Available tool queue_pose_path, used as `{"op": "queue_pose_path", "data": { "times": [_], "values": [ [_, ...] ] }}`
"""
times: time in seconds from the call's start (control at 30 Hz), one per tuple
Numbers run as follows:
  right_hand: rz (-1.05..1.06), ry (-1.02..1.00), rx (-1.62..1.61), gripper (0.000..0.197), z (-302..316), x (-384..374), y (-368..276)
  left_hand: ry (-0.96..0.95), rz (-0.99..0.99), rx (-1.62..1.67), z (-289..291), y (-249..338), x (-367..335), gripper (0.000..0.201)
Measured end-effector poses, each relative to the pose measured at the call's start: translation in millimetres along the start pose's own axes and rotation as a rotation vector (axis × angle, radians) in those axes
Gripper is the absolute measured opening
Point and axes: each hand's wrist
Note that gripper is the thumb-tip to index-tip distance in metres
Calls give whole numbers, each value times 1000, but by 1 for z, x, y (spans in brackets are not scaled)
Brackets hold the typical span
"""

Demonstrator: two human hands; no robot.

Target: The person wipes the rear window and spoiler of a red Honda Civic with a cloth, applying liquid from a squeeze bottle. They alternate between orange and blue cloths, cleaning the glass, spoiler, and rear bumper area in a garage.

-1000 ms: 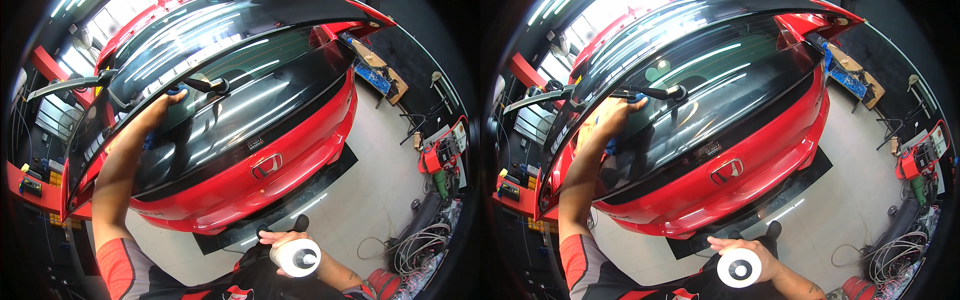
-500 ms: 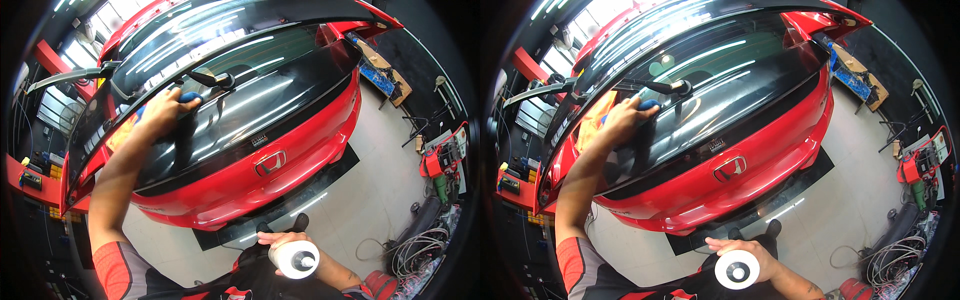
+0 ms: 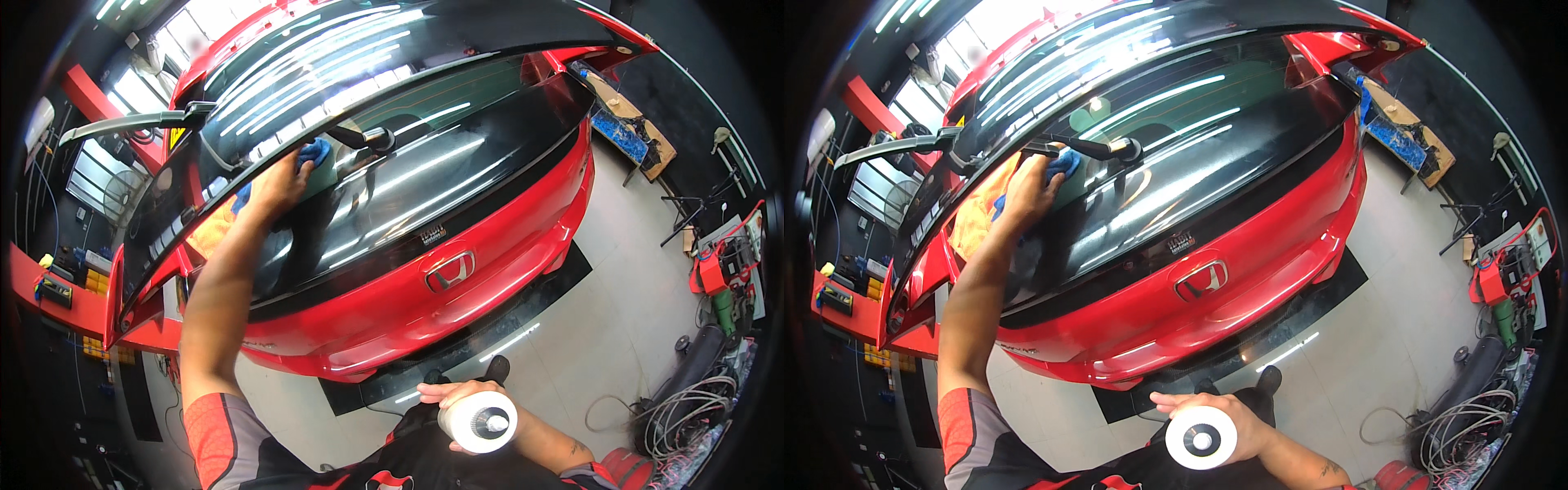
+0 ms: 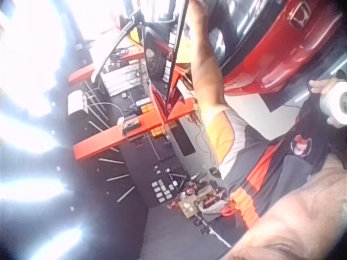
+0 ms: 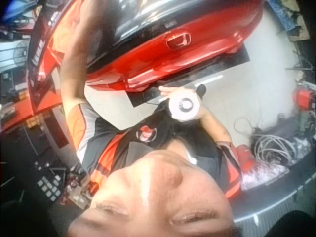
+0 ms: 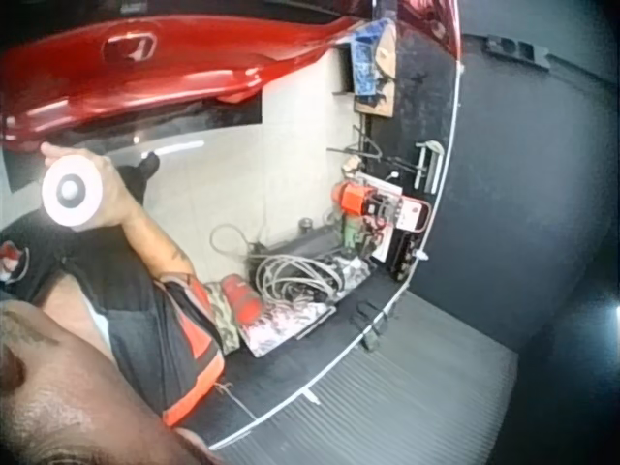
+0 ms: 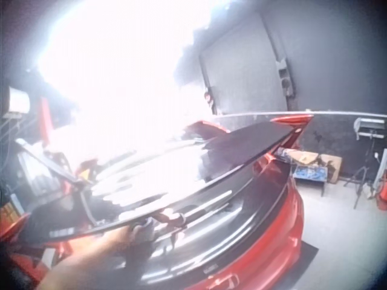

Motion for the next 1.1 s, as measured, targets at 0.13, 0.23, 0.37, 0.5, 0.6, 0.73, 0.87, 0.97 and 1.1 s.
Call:
{"op": "queue_pose_path", "data": {
  "times": [0.13,0.23,0.37,0.5,0.6,0.73,0.87,0.97,1.1],
  "values": [
    [-32,-9,0,68,-1,-3,-3,128,133,25,-19,6,-12,32],
    [-39,-23,-9,68,-2,-6,-4,200,313,91,-36,-5,-19,38],
    [-58,-32,0,68,0,-7,-6,89,423,75,-26,16,-28,45],
    [-30,-26,-8,69,5,-9,-7,-39,247,139,-13,37,-10,47],
    [6,-28,-18,69,8,-13,-8,35,262,176,-10,34,-27,42],
    [-3,-34,30,68,17,-16,-13,75,12,104,-11,32,-21,44],
    [69,0,45,66,24,-18,-16,-77,133,187,1,42,-26,49],
    [72,-36,66,66,24,-20,-16,-55,158,14,-10,22,-32,57],
    [53,-15,39,66,26,-16,-21,-187,105,190,-1,46,-29,57]
  ]
}}
Point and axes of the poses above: each hand's wrist, its own x-axis away from the middle knuckle, its own z-axis out of the back of the hand, y = z × x, and after that the axes turned 12 degrees about -z, right-handed
